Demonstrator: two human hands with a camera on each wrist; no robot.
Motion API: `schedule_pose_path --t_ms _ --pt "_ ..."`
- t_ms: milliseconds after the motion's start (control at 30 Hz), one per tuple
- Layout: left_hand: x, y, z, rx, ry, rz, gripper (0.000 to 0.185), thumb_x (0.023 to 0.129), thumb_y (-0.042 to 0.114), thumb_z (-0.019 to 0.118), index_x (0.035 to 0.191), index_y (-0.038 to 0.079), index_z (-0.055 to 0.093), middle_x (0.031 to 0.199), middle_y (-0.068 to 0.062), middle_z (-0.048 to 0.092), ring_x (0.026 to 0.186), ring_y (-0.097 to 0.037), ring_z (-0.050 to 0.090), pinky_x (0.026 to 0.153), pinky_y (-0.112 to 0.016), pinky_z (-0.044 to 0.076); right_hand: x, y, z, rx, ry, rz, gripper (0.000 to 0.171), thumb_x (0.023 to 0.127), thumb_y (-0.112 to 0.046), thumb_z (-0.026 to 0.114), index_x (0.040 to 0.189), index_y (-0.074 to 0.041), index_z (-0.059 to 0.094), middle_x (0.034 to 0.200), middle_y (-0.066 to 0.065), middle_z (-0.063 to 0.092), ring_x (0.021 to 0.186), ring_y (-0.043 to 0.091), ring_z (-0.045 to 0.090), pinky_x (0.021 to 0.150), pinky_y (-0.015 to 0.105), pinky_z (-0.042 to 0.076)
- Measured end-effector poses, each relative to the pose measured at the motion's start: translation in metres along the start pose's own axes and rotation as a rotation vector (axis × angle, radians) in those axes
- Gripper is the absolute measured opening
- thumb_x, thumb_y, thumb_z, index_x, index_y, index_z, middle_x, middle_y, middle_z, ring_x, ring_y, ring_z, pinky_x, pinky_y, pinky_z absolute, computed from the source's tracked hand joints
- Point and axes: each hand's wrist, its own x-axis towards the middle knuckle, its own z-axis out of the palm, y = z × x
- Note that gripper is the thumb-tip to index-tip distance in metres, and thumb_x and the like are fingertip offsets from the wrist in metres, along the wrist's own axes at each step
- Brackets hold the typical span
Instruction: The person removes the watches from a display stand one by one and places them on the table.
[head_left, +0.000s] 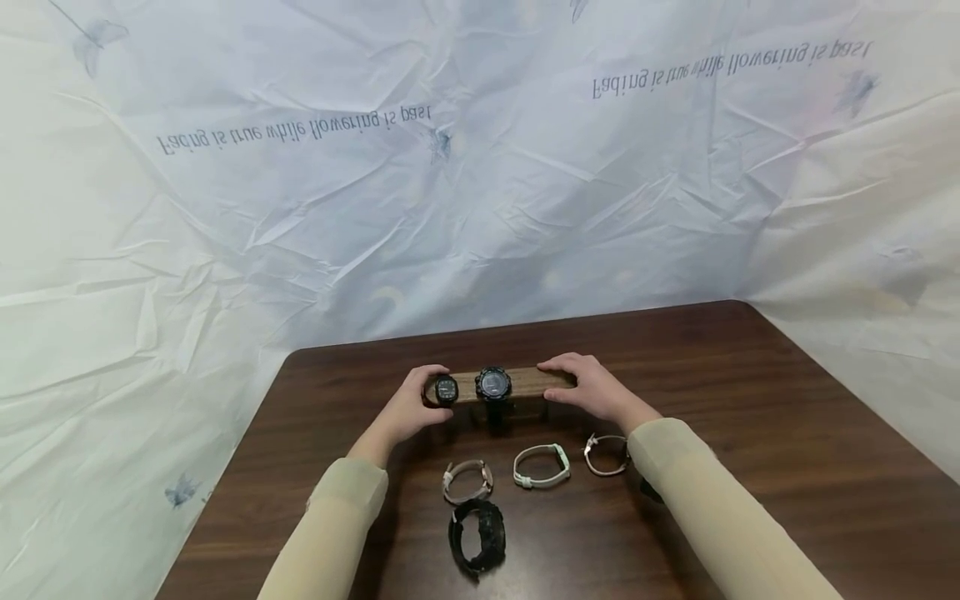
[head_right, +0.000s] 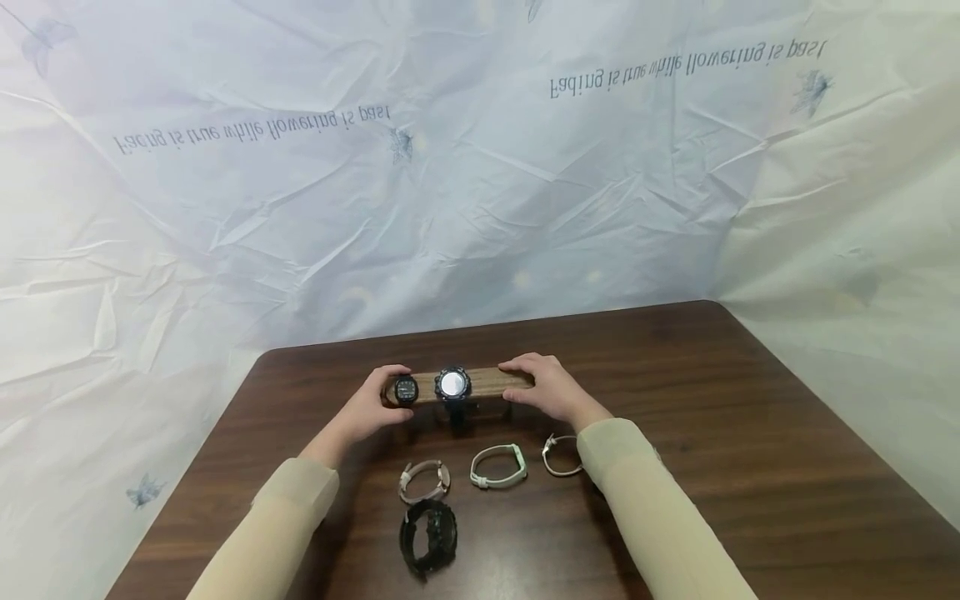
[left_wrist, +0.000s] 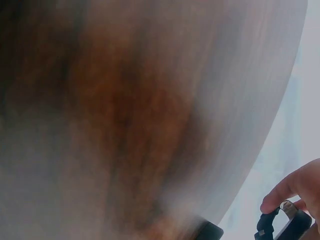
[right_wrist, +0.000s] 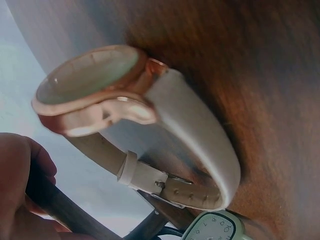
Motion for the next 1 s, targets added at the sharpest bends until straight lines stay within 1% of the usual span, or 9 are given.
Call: schedule_pose_path --t_ms 133,233,333,467,533,667,833,1000 --pt "-0.002 -0.001 -0.001 -0.016 -0.014 -0.006 0.067 0.070 0.021 0.073 0.127 0.027 0.038 0.125 0.001 0.035 0.095 -0.015 0.049 0.074 -0.036 0.042 0.000 0.000 0.002 0.008 0.006 0.007 0.051 0.076 -0.048 0.057 0.123 -0.029 0.048 0.127 -0.001 0.040 0.119 0.023 0.032 0.091 0.046 0.030" --pt "-0.002 -0.001 -0.002 -0.010 -0.016 -0.018 0.069 0.070 0.024 0.073 0.130 0.026 0.037 0.128 0.002 0.033 0.099 -0.018 0.048 0.076 -0.037 0.042 0.000 0.001 0.002 0.010 0.009 0.010 0.051 0.076 -0.048 0.057 0.123 -0.029 0.048 0.127 -0.001 0.040 0.119 0.022 0.032 0.091 0.045 0.031" --pt "-0.002 0.000 -0.004 0.011 -0.011 -0.027 0.068 0.070 0.026 0.073 0.129 0.028 0.039 0.129 0.003 0.033 0.100 -0.017 0.047 0.076 -0.037 0.041 0.000 0.001 0.002 0.006 0.007 0.009 0.052 0.076 -0.049 0.057 0.123 -0.029 0.047 0.127 -0.001 0.040 0.119 0.022 0.032 0.091 0.045 0.031" --pt "-0.004 -0.001 -0.006 0.032 0.001 -0.021 0.067 0.069 0.029 0.073 0.127 0.031 0.040 0.128 0.004 0.034 0.098 -0.015 0.045 0.076 -0.038 0.040 0.000 0.001 0.002 0.002 0.003 0.009 0.052 0.076 -0.049 0.057 0.123 -0.030 0.047 0.128 -0.001 0.039 0.119 0.023 0.032 0.091 0.045 0.030" --pt "-0.005 -0.002 -0.008 0.038 0.005 -0.016 0.067 0.069 0.030 0.073 0.128 0.028 0.041 0.129 0.004 0.034 0.100 -0.016 0.045 0.076 -0.039 0.040 0.000 0.000 0.002 0.005 0.004 0.008 0.051 0.076 -0.048 0.058 0.123 -0.030 0.047 0.127 0.000 0.039 0.119 0.023 0.032 0.091 0.045 0.030" --pt "-0.006 0.000 -0.011 0.036 0.011 -0.018 0.066 0.070 0.029 0.073 0.128 0.027 0.042 0.128 0.004 0.034 0.099 -0.016 0.046 0.075 -0.038 0.041 0.000 -0.001 0.001 0.008 0.006 0.004 0.050 0.077 -0.045 0.059 0.122 -0.029 0.048 0.127 0.000 0.040 0.118 0.023 0.033 0.091 0.045 0.031" --pt "-0.009 0.003 -0.014 0.027 0.015 0.009 0.062 0.070 0.022 0.073 0.124 0.029 0.044 0.124 0.002 0.036 0.089 -0.016 0.048 0.072 -0.032 0.044 -0.001 -0.002 0.000 0.003 -0.002 0.017 0.050 0.077 -0.046 0.058 0.123 -0.029 0.047 0.128 0.001 0.038 0.120 0.025 0.030 0.092 0.047 0.029" --pt "-0.013 0.005 -0.018 0.050 0.017 0.050 0.061 0.070 0.024 0.073 0.124 0.030 0.044 0.123 0.002 0.035 0.087 -0.017 0.043 0.072 -0.031 0.043 -0.002 -0.002 0.000 0.003 -0.002 0.027 0.050 0.077 -0.045 0.059 0.123 -0.029 0.047 0.129 0.000 0.038 0.121 0.026 0.028 0.092 0.049 0.027"
